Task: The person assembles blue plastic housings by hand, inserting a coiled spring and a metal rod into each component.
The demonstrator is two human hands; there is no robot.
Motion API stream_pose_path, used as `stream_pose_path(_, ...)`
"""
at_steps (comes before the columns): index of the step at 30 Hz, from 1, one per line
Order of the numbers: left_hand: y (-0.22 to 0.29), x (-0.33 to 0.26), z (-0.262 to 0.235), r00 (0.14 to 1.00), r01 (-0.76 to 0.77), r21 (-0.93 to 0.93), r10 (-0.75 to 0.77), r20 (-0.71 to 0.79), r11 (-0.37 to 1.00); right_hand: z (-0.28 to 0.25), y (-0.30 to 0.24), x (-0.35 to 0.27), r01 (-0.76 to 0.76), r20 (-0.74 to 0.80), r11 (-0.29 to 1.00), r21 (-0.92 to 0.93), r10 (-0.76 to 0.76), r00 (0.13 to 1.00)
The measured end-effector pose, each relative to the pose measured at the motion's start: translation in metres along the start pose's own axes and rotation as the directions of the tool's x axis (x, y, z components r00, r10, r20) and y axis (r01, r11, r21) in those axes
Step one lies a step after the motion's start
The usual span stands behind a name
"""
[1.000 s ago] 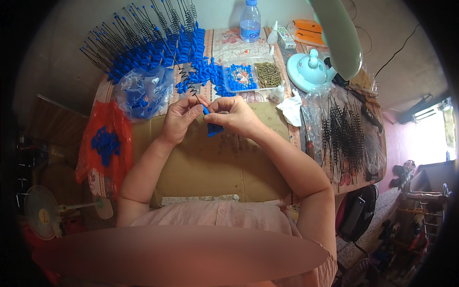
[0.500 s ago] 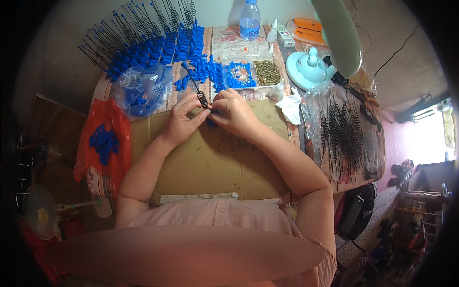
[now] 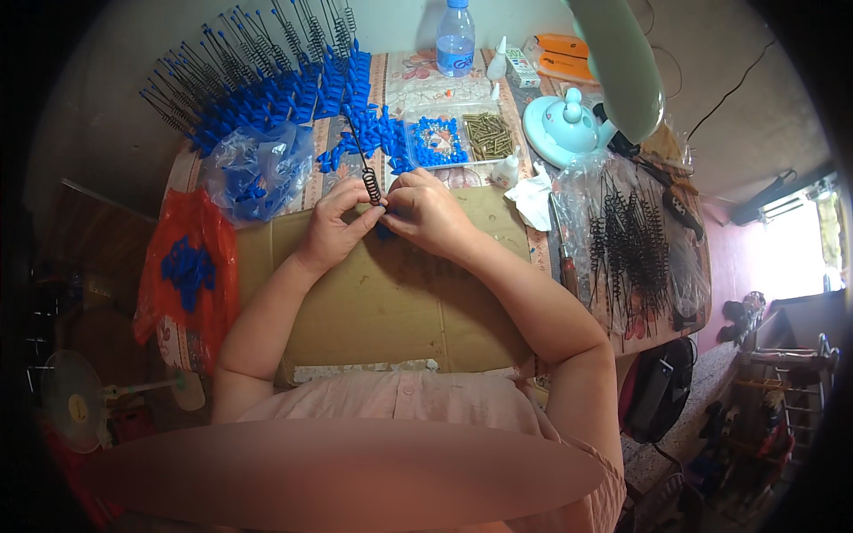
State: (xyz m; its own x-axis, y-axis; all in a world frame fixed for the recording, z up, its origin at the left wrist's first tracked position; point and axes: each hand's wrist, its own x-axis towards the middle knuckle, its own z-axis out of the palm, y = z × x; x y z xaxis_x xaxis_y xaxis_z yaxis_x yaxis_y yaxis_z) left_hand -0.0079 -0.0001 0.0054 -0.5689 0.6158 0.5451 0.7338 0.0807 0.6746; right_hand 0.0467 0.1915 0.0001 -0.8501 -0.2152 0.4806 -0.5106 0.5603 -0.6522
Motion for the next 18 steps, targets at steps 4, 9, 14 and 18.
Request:
stream_pose_path(4, 0.0008, 0.0011, 0.0007, 1.000, 0.018, -0.034, -0.018, 0.005, 0.999, -0.0010, 0.0008, 0.0004, 0.010, 0.004, 1.000, -0.005, -0.010, 1.000)
stream_pose_path(9, -0.0014, 0.0008, 0.0006, 1.000, 0.011, -0.032, -0.011, 0.004, 0.999, -0.0011, -0.0001, 0.0016, 0.001, 0.002, 1.000, 0.012, -0.001, 1.000)
stream_pose_path(14, -0.0007, 0.0012, 0.0033, 1.000, 0.001, -0.077, -0.003, -0.029, 0.997, -0.0009, 0.0015, 0.0007, -0.001, 0.006, 1.000, 0.024, 0.001, 1.000)
stream_pose_path(18, -0.0042, -0.0016, 0.0026, 1.000, -0.004, -0.066, 0.002, -0.030, 0.998, -0.0006, -0.0005, 0.0014, 0.012, 0.009, 1.000, 0.021, -0.012, 1.000)
